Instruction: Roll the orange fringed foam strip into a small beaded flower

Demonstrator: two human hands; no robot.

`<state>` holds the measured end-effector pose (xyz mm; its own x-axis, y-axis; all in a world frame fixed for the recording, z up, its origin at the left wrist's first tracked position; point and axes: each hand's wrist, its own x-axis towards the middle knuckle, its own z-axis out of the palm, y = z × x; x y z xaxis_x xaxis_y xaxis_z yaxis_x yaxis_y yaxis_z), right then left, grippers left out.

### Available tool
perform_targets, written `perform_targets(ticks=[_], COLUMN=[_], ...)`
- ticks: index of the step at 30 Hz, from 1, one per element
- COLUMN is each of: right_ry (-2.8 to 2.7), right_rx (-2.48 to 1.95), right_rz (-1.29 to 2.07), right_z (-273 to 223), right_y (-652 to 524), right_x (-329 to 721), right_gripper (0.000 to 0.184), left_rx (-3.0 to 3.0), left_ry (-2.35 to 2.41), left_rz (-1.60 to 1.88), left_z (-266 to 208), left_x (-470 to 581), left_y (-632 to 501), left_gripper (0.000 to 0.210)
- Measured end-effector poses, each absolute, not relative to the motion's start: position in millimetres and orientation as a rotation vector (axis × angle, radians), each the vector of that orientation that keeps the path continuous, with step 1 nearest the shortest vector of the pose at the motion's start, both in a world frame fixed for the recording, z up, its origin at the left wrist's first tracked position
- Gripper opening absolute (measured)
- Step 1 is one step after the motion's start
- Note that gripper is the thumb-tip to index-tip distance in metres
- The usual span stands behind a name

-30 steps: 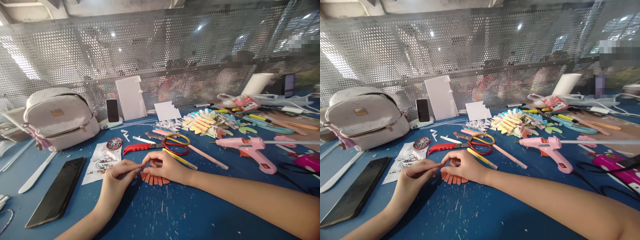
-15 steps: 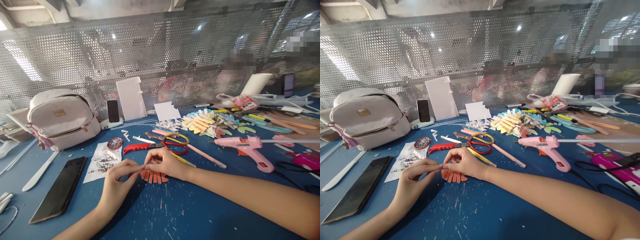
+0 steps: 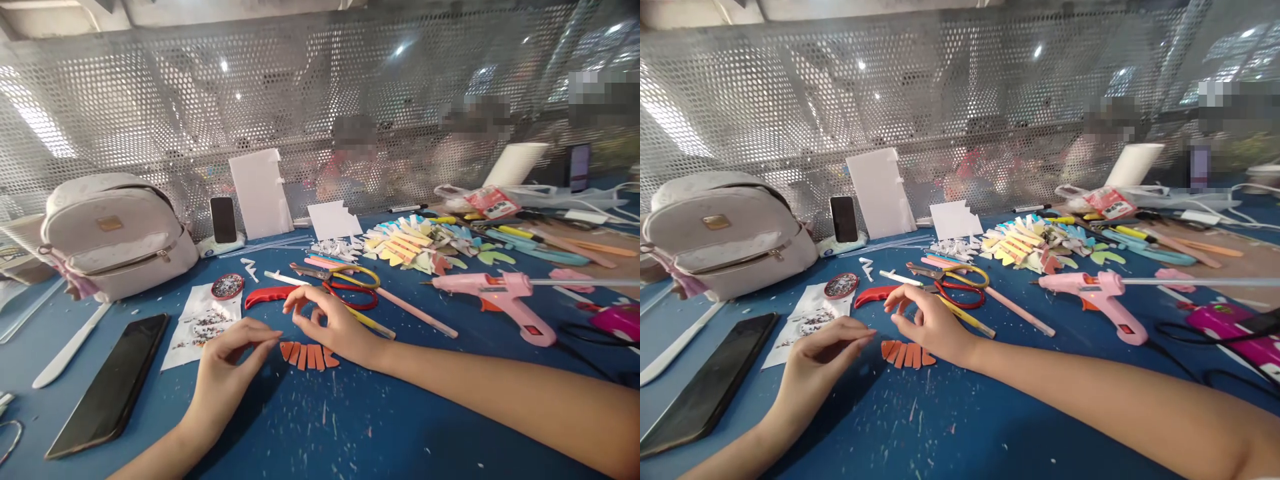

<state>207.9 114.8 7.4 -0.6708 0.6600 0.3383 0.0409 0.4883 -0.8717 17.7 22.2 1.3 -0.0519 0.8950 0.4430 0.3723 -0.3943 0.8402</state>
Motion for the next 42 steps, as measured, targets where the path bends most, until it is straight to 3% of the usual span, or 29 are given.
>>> perform_targets(ticks=[18,42], right_ry=[-2.066,-2.043], right_rx=[-0.495,-0.467], right_rz=[1.110,1.083], right_z=[14,9], right_y=[108,110], right_x=[213,215], right_gripper=[0.014,0.010], left_rx=[1.669,1.582], left_ry=[1.405,1.455], left_rz=[1.425,1.448], left_z=[-3,-2], left_x=[17,8], left_y=[24,18], left_gripper=[0.011,0.019])
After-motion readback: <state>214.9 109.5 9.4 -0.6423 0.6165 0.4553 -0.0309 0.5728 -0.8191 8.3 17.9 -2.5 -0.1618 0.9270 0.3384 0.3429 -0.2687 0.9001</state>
